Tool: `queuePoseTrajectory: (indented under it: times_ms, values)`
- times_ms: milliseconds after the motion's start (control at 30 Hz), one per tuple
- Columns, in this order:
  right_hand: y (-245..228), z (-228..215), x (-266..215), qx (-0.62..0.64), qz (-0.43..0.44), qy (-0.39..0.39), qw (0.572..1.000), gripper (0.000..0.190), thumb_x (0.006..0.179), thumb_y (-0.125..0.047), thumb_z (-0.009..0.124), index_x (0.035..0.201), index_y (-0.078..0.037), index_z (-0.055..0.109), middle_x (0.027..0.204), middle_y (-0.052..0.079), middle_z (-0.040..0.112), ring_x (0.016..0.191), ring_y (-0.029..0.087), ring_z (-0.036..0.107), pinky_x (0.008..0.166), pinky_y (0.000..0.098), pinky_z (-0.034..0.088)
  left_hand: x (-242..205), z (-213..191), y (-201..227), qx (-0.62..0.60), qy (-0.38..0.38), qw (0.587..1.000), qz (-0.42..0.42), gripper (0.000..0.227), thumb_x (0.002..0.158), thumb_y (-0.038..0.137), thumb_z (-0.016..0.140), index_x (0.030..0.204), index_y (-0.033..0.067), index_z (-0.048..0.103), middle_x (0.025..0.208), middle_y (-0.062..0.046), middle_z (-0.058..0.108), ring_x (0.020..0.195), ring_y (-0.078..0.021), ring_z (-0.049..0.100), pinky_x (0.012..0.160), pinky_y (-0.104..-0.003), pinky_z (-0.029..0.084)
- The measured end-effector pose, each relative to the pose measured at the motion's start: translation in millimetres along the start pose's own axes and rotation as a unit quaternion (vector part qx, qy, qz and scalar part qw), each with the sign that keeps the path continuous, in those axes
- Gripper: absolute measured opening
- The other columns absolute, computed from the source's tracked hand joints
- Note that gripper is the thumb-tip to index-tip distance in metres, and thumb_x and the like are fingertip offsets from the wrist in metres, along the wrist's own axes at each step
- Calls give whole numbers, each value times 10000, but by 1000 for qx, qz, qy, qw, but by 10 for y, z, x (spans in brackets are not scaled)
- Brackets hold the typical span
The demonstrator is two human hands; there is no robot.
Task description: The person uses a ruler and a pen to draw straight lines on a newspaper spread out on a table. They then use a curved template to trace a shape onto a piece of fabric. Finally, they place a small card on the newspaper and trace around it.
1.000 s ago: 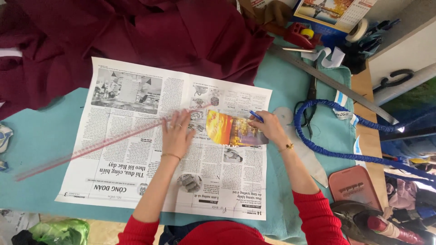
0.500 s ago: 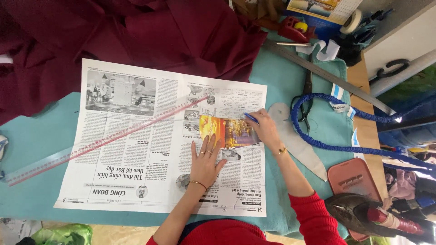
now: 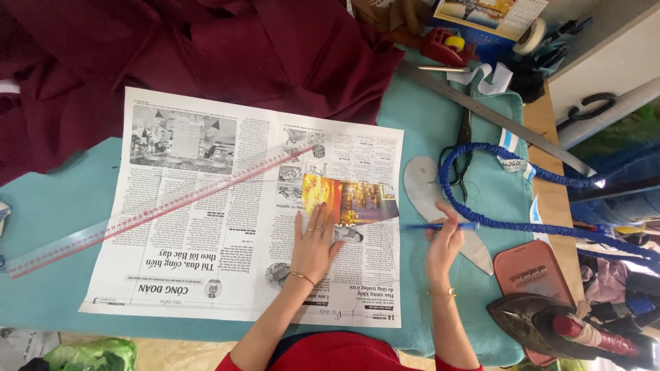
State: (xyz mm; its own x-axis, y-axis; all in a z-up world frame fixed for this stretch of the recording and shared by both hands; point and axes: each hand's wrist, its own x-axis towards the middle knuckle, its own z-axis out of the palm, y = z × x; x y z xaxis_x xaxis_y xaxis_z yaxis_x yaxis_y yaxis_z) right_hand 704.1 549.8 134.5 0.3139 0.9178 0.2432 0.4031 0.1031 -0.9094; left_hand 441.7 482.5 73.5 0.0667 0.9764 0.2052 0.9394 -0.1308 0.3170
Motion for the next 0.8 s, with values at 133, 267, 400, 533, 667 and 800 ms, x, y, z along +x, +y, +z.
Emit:
queuePoseTrajectory:
  times_ms: [133, 267, 400, 533, 667, 800]
  values:
    - [-201, 159, -271, 3, -63, -60, 996, 176, 1074, -92, 577, 1152, -136, 728, 1070, 113, 761, 1063, 250, 704, 1038, 383, 462, 92, 38, 229, 64, 49, 997, 11, 934, 816, 580, 724, 1428, -80, 471, 1526, -355, 423, 1487, -429, 361, 1244, -560, 242]
    - [76, 254, -452, -60, -53, -145, 986, 255, 1070, -224, 536, 1280, -245, 678, 1235, 76, 737, 1139, 299, 686, 987, 418, 485, 70, 254, 227, 90, 66, 994, 7, 1063, 782, 685, 674, 1432, -121, 428, 1551, -397, 353, 1496, -485, 316, 1243, -557, 244]
    - [-236, 312, -492, -114, -46, -187, 975, 151, 1081, -209, 511, 1175, -157, 617, 1424, 121, 646, 1267, 409, 596, 1067, 549, 449, 49, 210, 211, 63, 66, 996, 7, 1065, 783, 673, 684, 1440, -119, 413, 1570, -390, 328, 1502, -483, 303, 1240, -552, 247]
    - [-240, 308, -481, -132, -23, -197, 971, 126, 1081, -232, 514, 1148, -171, 602, 1461, 106, 623, 1261, 424, 597, 1067, 569, 447, 61, 190, 235, 56, 60, 997, -9, 1061, 781, 666, 693, 1439, -117, 410, 1579, -382, 320, 1515, -471, 287, 1251, -539, 226]
    - [-299, 300, -480, -139, -16, -199, 970, 122, 1084, -225, 500, 1147, -183, 595, 1452, 77, 637, 1242, 397, 618, 1047, 559, 461, 51, 170, 214, 57, 41, 997, -12, 1012, 837, 676, 637, 1438, -109, 420, 1591, -367, 317, 1526, -447, 280, 1252, -526, 225]
    - [-306, 304, -482, -148, -15, -198, 969, 119, 1085, -224, 500, 1150, -188, 592, 1430, 62, 654, 1224, 378, 636, 1037, 547, 475, 44, 141, 188, 66, 34, 997, -10, 1049, 815, 714, 628, 1440, -101, 416, 1592, -361, 317, 1531, -444, 270, 1262, -519, 209]
